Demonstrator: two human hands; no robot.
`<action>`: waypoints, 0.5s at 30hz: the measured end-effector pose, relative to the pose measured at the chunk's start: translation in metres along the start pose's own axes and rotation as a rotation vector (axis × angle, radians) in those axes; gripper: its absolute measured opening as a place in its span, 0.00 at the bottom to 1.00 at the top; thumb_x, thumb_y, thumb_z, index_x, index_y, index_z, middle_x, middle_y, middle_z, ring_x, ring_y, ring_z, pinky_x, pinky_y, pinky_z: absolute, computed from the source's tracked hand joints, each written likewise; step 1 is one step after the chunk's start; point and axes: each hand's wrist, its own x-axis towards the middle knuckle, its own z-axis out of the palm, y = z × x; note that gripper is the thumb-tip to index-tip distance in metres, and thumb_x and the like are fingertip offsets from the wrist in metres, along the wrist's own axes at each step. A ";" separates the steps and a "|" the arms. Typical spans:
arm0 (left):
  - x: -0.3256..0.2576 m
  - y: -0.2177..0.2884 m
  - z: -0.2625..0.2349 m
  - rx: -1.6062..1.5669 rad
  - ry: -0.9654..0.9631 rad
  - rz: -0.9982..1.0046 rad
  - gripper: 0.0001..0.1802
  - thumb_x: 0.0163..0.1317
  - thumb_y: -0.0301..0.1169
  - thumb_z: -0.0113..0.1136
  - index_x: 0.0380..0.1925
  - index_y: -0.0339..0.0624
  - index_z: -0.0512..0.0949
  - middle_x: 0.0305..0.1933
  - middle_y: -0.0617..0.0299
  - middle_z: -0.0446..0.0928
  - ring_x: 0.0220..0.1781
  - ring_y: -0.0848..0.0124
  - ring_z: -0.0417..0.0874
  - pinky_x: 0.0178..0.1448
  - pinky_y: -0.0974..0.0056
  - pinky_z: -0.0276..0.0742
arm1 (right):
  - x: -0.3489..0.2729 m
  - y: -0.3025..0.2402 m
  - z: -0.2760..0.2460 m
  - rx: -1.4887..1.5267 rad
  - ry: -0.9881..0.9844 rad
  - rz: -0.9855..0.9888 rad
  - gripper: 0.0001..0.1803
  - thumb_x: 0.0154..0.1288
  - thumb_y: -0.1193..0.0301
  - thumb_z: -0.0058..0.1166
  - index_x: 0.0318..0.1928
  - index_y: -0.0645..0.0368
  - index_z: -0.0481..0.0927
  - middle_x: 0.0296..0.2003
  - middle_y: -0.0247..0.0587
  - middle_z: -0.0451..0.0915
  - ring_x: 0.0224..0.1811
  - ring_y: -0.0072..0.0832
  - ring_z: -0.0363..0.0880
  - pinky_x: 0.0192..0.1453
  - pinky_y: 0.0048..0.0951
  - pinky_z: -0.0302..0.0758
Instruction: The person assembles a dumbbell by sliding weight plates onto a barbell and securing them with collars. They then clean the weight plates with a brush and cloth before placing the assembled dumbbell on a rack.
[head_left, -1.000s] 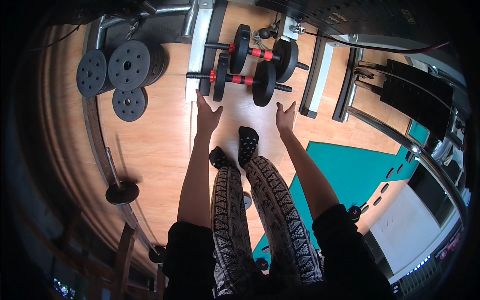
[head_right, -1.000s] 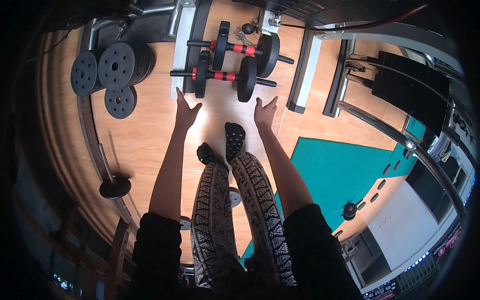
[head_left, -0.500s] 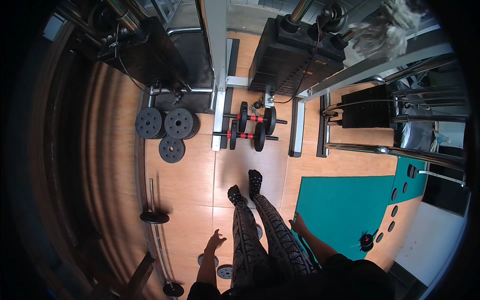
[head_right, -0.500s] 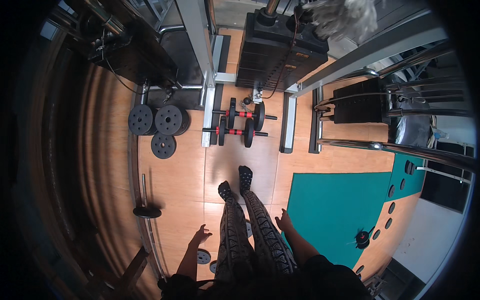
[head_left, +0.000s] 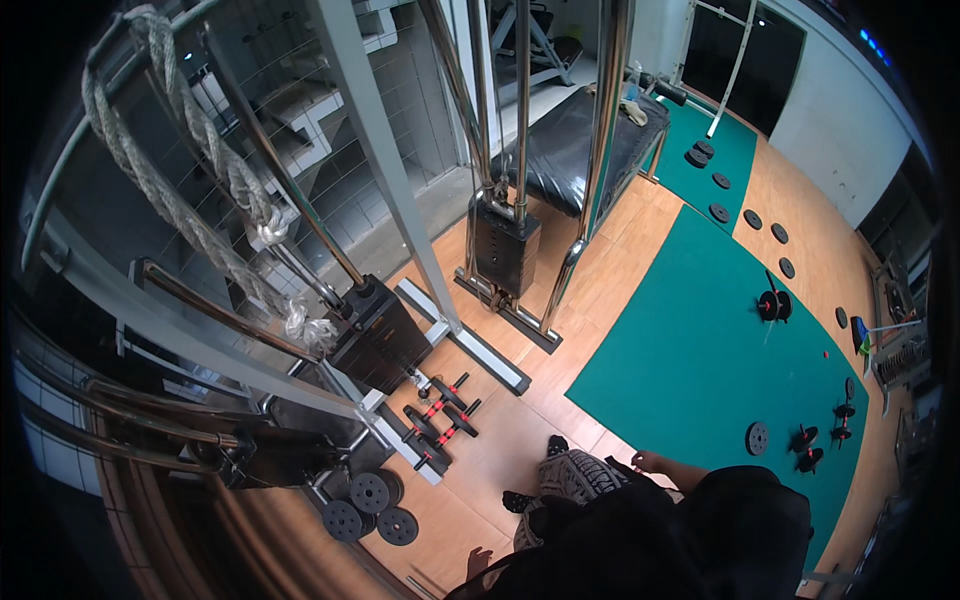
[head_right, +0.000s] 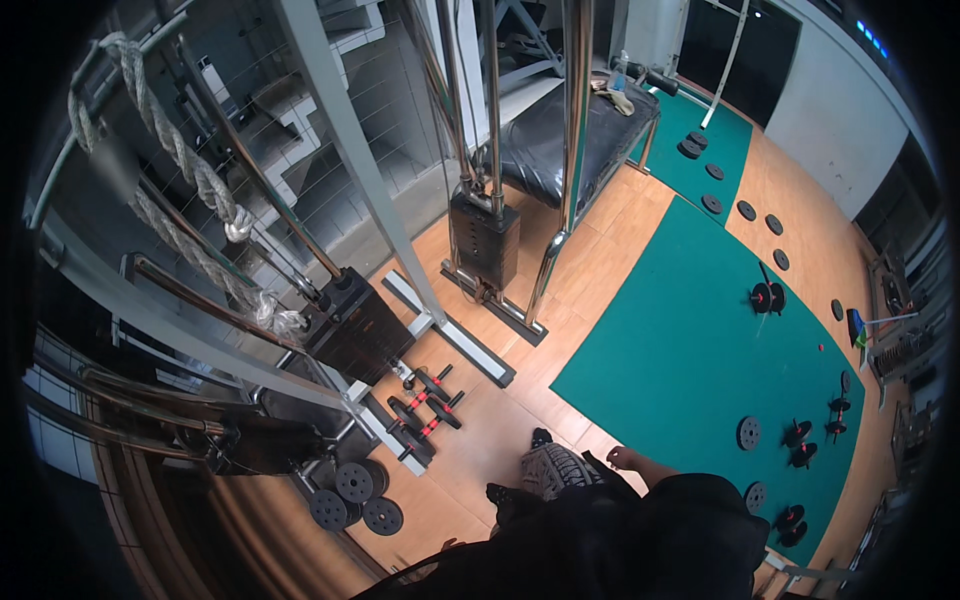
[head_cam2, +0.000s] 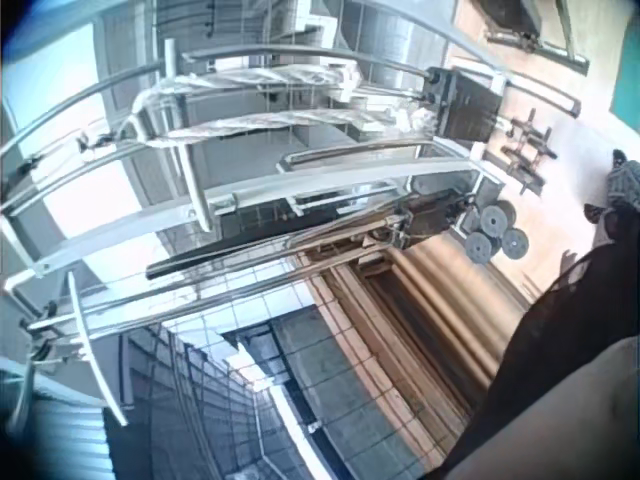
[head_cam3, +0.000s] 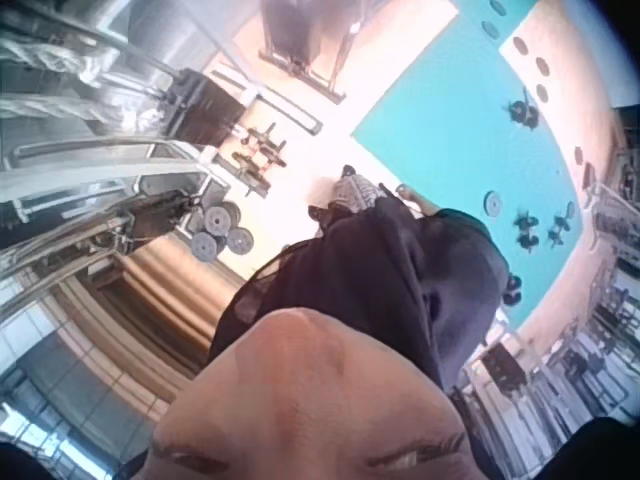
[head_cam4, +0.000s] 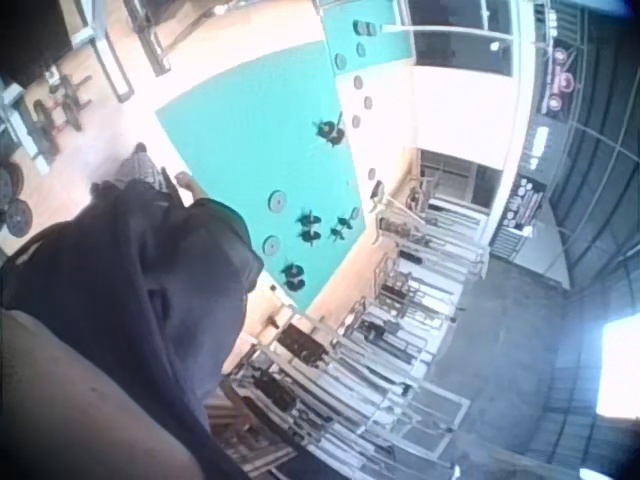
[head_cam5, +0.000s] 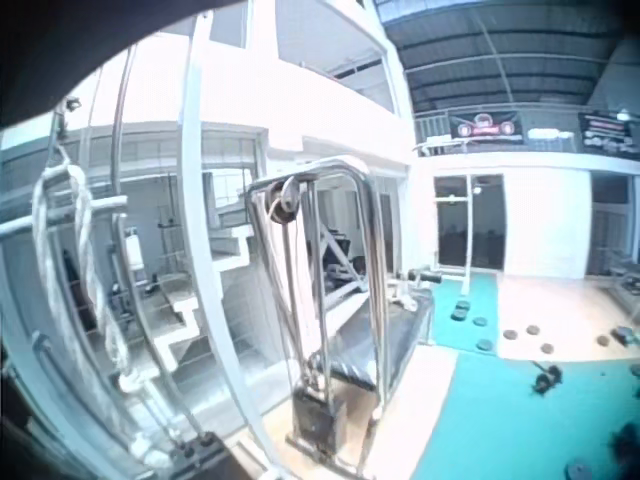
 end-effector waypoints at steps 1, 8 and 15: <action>0.006 0.022 -0.002 0.086 -0.009 0.005 0.26 0.57 0.30 0.57 0.53 0.33 0.61 0.40 0.51 0.79 0.40 0.65 0.80 0.43 0.64 0.76 | -0.017 -0.004 -0.002 -0.019 0.000 -0.013 0.20 0.60 0.58 0.47 0.47 0.59 0.75 0.32 0.42 0.81 0.33 0.27 0.80 0.34 0.30 0.76; 0.071 0.174 0.055 0.654 -0.143 0.034 0.26 0.56 0.29 0.57 0.53 0.34 0.62 0.40 0.51 0.79 0.41 0.65 0.79 0.43 0.63 0.76 | -0.090 0.055 0.003 0.292 0.177 0.096 0.21 0.60 0.58 0.46 0.47 0.61 0.75 0.35 0.44 0.81 0.33 0.29 0.81 0.39 0.30 0.77; 0.161 0.311 0.189 1.060 -0.315 0.266 0.27 0.54 0.28 0.58 0.53 0.34 0.62 0.41 0.51 0.78 0.42 0.65 0.78 0.43 0.63 0.76 | -0.086 0.141 0.023 0.687 0.294 0.161 0.20 0.60 0.61 0.48 0.47 0.62 0.74 0.36 0.46 0.81 0.36 0.30 0.81 0.42 0.31 0.77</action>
